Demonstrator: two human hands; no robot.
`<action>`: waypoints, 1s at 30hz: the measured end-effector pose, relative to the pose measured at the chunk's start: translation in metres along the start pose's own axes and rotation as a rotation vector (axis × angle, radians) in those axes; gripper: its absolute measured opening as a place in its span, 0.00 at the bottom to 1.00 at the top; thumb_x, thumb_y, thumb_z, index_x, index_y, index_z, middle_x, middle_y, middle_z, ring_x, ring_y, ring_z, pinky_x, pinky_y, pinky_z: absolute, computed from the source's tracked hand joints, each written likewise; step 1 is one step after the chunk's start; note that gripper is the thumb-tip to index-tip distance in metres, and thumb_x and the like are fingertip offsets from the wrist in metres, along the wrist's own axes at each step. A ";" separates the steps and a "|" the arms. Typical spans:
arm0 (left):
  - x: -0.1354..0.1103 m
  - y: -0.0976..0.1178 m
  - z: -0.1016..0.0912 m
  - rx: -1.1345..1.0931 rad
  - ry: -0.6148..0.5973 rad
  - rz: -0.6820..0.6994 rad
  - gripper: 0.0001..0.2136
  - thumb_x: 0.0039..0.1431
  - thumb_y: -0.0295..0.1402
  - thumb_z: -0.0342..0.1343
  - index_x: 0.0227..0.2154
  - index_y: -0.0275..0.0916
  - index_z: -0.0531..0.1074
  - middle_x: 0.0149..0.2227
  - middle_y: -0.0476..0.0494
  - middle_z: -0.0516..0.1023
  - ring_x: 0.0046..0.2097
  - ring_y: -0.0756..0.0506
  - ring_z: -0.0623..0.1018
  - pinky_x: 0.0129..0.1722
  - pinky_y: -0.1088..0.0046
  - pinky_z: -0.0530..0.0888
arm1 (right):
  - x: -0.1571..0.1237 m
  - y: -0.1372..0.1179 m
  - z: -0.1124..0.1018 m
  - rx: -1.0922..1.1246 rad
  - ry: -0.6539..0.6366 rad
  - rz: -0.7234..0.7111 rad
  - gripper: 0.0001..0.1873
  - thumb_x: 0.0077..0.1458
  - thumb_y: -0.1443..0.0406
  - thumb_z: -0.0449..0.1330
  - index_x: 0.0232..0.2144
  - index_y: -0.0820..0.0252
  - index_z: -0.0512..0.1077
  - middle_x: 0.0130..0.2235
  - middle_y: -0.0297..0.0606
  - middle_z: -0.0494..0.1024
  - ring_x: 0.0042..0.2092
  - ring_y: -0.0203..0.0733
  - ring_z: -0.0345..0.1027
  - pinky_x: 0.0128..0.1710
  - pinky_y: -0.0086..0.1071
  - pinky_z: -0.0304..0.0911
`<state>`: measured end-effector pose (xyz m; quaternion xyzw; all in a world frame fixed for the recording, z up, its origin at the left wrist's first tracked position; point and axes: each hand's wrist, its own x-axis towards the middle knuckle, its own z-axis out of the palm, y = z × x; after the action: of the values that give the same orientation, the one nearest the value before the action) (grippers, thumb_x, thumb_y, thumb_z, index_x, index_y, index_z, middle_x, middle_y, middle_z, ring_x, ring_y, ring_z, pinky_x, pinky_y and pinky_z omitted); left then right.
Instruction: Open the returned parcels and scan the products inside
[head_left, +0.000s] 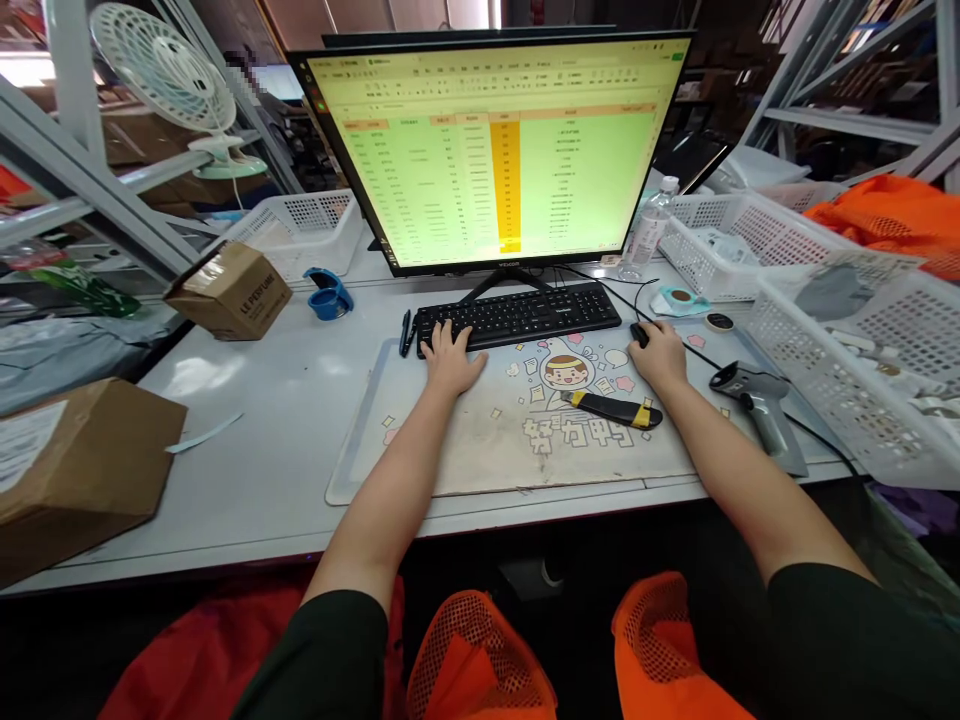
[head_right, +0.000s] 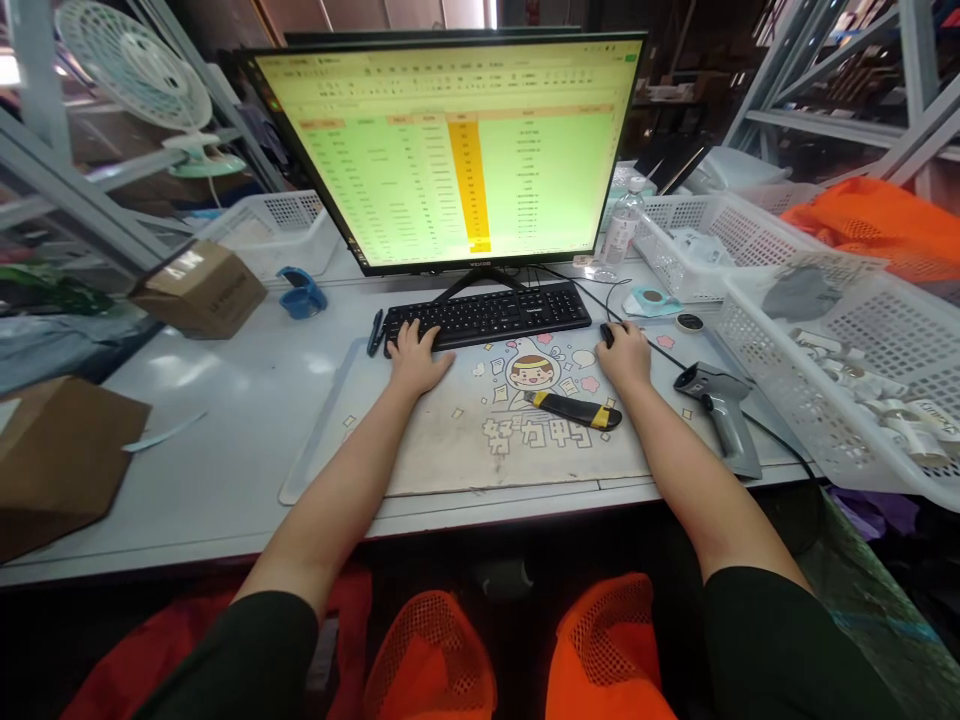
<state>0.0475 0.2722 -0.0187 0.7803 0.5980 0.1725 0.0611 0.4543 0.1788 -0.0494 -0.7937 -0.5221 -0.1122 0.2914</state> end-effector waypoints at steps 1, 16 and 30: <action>0.000 0.000 0.000 -0.001 0.000 0.000 0.34 0.66 0.50 0.53 0.71 0.42 0.66 0.79 0.31 0.50 0.80 0.28 0.46 0.74 0.29 0.47 | 0.000 0.000 0.000 0.001 -0.001 -0.002 0.32 0.56 0.62 0.57 0.60 0.69 0.78 0.63 0.58 0.74 0.59 0.63 0.70 0.64 0.52 0.66; -0.001 -0.002 -0.002 -0.057 -0.023 0.000 0.34 0.65 0.47 0.56 0.71 0.39 0.67 0.79 0.28 0.51 0.80 0.26 0.45 0.74 0.28 0.45 | 0.001 0.007 0.005 0.007 0.012 -0.016 0.30 0.56 0.61 0.57 0.59 0.65 0.79 0.62 0.56 0.74 0.59 0.61 0.70 0.64 0.52 0.66; -0.092 -0.109 -0.142 -0.197 0.633 -0.003 0.18 0.66 0.38 0.61 0.56 0.38 0.75 0.72 0.36 0.65 0.76 0.36 0.61 0.78 0.51 0.56 | 0.001 0.007 -0.005 0.051 0.020 -0.028 0.35 0.52 0.56 0.57 0.58 0.66 0.80 0.60 0.60 0.76 0.59 0.68 0.73 0.62 0.59 0.68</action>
<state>-0.1217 0.1992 0.0632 0.6776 0.5689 0.4631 -0.0524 0.4614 0.1749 -0.0473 -0.7774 -0.5330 -0.1107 0.3150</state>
